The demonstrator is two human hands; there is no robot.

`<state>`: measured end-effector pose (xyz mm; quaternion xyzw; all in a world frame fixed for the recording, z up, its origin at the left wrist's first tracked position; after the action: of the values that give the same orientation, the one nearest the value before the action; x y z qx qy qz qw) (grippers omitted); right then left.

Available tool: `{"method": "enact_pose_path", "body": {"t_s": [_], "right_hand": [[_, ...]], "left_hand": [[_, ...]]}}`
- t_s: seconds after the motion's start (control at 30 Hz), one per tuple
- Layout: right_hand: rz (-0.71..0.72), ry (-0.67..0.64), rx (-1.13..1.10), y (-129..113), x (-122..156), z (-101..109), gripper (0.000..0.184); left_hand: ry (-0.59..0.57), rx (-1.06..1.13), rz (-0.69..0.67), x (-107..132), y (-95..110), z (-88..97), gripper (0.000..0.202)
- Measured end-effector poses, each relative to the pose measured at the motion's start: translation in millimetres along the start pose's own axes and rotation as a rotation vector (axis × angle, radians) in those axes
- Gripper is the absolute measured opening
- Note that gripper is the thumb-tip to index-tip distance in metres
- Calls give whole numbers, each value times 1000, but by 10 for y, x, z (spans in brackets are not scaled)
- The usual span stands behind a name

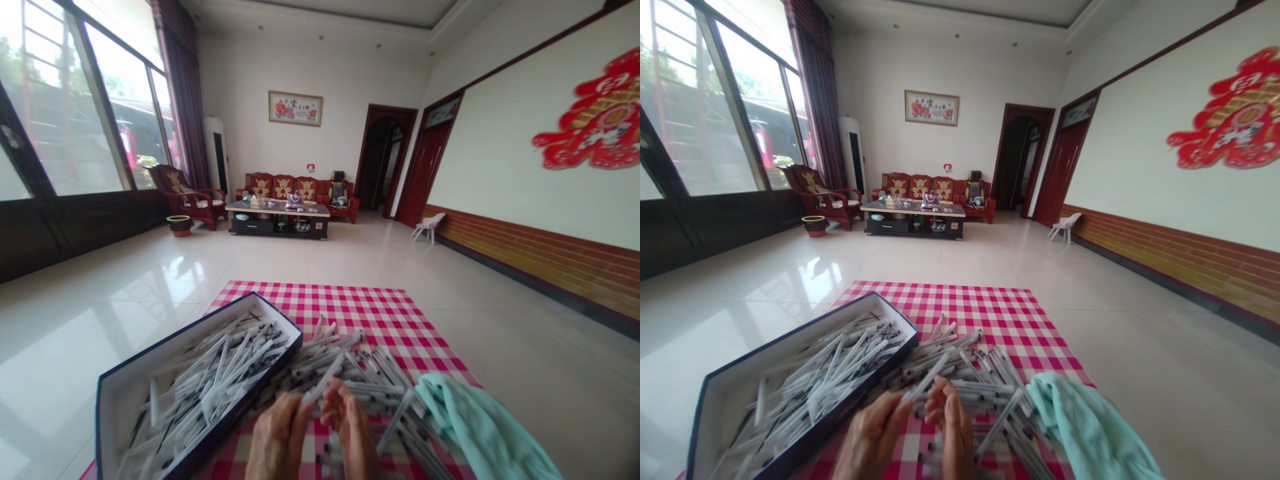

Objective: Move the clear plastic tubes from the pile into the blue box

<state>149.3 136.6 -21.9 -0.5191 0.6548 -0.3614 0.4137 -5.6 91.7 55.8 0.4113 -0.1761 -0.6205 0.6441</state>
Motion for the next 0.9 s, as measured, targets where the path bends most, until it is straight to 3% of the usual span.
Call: {"method": "enact_pose_path", "body": {"t_s": [0.1,0.23,0.3,0.4,0.47,0.5,0.63,0.7,0.8,0.9], "right_hand": [[-53,80,-26,15,-53,169,48],[34,129,92,-179,-100,306,40],[49,140,122,-233,-104,328,38],[32,160,122,-240,-107,351,39],[29,174,112,-234,-110,371,39],[29,185,107,-231,-112,386,39],[25,223,102,-212,-113,445,40],[31,230,101,-216,-116,458,40],[42,228,98,-223,-121,460,39],[46,219,100,-214,-122,455,39]], "left_hand": [[242,-275,62,-123,-196,555,29],[304,-587,333,-227,-633,1058,30],[333,-637,407,-223,-720,1216,38],[424,-606,285,-205,-518,1257,42],[408,-496,142,-187,-303,1092,34],[336,-424,81,-184,-212,931,29],[-230,-275,-32,-56,-12,-50,24],[-392,-293,-50,64,0,-390,22],[-514,-329,-54,181,-55,-661,28],[-523,-353,-63,208,-94,-725,31]]}}
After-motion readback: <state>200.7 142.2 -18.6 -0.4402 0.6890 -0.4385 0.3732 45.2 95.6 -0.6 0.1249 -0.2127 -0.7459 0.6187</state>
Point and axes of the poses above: each hand's wrist, its own x-axis away from the middle knuckle, its own z-axis out of the back of the hand, y = z × x, the point moved 10 cm from there along -x, towards the middle knuckle, and after that the axes turned 8 degrees about z, right-handed, at the moved point
